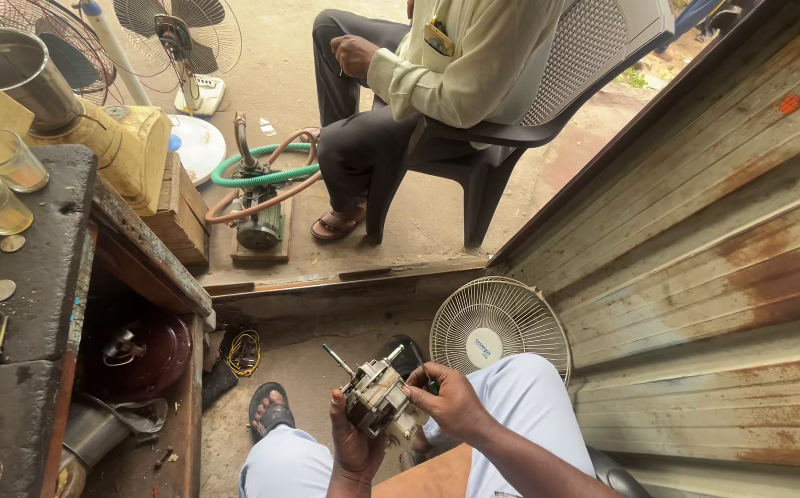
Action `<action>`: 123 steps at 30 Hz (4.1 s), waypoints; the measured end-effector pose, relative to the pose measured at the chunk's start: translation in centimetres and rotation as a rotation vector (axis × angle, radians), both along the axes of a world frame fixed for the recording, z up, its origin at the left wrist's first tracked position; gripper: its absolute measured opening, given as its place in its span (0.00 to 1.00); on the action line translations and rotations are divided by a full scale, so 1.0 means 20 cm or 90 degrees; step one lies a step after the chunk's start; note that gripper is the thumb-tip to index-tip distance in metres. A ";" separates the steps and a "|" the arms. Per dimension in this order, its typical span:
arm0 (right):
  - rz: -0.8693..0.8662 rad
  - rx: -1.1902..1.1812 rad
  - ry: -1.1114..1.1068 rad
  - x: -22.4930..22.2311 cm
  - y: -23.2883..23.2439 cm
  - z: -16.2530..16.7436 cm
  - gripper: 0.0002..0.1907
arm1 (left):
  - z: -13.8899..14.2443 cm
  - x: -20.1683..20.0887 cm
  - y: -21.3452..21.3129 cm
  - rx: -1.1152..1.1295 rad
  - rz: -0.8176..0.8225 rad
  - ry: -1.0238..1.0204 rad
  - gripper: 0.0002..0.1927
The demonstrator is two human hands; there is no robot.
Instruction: The person is repairing a small electrical motor, likely from a fan. They use a screwdriver to adjust internal components while holding the motor in their hands. The person occasionally pauses to inspect the motor before continuing the repair.
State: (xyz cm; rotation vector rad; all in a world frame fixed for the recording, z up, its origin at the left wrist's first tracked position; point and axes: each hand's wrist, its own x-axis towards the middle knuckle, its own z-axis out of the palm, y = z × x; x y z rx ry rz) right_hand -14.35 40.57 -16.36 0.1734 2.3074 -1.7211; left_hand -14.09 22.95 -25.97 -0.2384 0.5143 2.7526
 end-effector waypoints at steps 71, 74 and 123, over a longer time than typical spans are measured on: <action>0.026 0.189 0.097 0.01 0.07 -0.11 0.10 | 0.03 0.00 0.04 -0.113 -0.098 -0.051 0.28; 0.038 0.204 0.093 0.03 0.09 -0.10 0.10 | 0.01 0.01 0.03 -0.138 -0.117 -0.078 0.26; 0.513 -0.947 0.076 0.74 0.12 0.63 0.16 | -0.09 0.12 0.02 -0.128 -0.081 0.034 0.35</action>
